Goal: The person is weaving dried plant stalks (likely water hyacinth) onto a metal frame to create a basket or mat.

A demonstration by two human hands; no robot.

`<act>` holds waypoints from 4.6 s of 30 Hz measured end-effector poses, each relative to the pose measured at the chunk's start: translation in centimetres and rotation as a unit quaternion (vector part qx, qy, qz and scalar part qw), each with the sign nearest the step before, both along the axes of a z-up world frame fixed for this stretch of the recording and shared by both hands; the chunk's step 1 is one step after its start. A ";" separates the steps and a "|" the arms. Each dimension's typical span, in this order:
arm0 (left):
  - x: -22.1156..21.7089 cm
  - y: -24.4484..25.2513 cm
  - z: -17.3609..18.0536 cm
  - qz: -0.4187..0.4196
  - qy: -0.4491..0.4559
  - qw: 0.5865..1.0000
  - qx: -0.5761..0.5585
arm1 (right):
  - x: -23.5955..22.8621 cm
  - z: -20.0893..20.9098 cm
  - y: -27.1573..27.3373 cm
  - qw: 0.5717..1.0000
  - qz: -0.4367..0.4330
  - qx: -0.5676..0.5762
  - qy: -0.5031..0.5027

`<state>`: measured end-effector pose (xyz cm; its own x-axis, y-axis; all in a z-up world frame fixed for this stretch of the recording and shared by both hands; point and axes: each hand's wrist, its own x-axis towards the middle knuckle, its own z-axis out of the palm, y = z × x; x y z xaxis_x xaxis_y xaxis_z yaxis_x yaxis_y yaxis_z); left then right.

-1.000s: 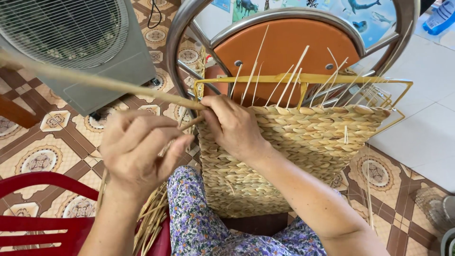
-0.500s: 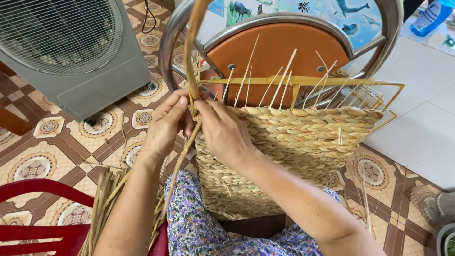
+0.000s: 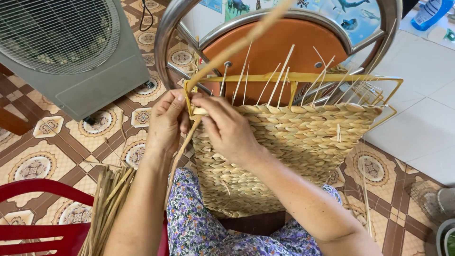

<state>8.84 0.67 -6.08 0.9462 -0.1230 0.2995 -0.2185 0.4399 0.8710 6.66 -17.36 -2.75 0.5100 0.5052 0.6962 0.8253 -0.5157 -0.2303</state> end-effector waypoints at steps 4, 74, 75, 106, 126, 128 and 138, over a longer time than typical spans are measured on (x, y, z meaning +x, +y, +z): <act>-0.9 -0.2 -1.0 0.041 0.073 0.972 -0.219 | -0.5 0.0 -2.4 0.975 0.091 0.164 0.116; -0.7 -2.3 -3.2 0.025 0.161 0.955 -0.249 | -1.5 8.1 0.0 0.986 -0.018 -0.020 0.165; -0.6 -2.3 -3.4 0.025 0.160 0.955 -0.249 | -1.3 7.2 0.0 0.986 -0.018 -0.019 0.164; -2.6 -6.5 -2.1 0.307 -0.049 0.941 -0.133 | -1.2 1.5 0.7 0.906 0.048 0.302 0.293; -8.3 -2.7 7.8 0.375 -0.308 0.700 0.524 | -1.4 -6.8 -1.7 0.841 0.165 0.418 0.301; -6.9 -2.5 7.4 0.330 -0.365 0.707 0.508 | -2.7 -4.9 -1.8 0.938 0.099 0.290 0.162; -6.2 -1.1 7.6 0.188 -0.173 0.847 0.465 | -0.9 0.1 -3.5 0.943 0.037 0.234 0.234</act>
<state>2.62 -0.46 1.57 0.8465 -0.1671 0.5055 -0.5034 -0.5602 0.6578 5.75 -20.84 -2.63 0.7919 0.2449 0.5593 0.6067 -0.2123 -0.7661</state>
